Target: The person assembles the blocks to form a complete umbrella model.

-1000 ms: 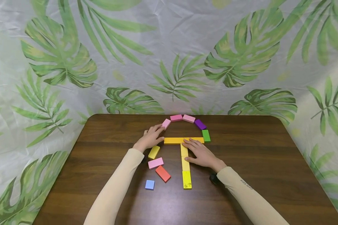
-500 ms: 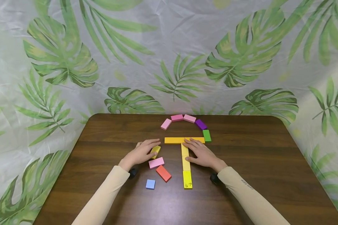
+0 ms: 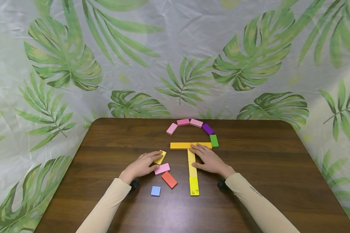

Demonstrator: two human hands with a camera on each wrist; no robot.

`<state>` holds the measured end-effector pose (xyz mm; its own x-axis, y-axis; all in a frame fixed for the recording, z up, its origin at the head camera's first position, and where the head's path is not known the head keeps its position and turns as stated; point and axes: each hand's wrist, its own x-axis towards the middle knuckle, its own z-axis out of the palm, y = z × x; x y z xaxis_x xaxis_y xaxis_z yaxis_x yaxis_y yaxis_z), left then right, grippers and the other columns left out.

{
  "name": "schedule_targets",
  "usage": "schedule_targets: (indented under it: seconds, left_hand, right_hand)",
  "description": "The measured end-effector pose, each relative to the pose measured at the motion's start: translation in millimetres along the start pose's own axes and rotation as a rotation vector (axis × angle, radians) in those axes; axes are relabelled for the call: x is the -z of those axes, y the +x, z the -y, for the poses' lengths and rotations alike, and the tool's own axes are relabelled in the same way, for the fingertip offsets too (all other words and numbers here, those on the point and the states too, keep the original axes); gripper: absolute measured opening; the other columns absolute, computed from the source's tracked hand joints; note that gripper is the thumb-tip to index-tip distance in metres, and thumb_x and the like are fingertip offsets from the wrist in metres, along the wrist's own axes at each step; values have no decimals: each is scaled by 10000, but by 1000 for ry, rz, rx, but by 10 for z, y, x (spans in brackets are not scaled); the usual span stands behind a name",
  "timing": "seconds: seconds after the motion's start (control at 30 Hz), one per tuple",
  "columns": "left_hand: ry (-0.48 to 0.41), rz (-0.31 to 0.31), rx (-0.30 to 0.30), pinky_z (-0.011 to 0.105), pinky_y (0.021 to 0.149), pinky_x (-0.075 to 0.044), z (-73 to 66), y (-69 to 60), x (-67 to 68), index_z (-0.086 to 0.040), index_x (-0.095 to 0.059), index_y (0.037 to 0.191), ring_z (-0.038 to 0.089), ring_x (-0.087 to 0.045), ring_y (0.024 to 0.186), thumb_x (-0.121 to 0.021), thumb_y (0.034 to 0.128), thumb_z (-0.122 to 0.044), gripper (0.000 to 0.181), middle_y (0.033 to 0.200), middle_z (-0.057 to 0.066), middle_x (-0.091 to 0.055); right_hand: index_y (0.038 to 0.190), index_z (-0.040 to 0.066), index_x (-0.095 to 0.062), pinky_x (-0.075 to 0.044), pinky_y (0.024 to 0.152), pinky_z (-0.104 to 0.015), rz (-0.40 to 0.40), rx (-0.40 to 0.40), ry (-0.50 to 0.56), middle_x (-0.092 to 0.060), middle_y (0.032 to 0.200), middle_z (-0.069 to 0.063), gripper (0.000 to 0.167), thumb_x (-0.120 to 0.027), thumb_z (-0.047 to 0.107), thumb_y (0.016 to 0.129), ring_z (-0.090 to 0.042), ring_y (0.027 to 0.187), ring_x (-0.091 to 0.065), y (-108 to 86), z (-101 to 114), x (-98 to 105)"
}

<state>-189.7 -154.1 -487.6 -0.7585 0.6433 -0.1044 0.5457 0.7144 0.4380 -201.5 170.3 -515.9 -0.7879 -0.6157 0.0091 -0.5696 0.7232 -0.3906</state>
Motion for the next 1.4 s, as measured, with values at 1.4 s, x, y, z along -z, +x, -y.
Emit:
schedule_targets:
  seconds: [1.4]
  left_hand:
    - [16, 14, 113, 600, 1075, -188, 62, 647, 90, -11, -326, 1479, 368, -244, 1385, -560, 974, -201, 589, 1539, 167, -235]
  right_hand:
    - [1486, 95, -355, -148, 1130, -482, -2, -9, 8, -305, 1533, -79, 701, -573, 455, 926, -300, 1422, -189, -2, -6, -12]
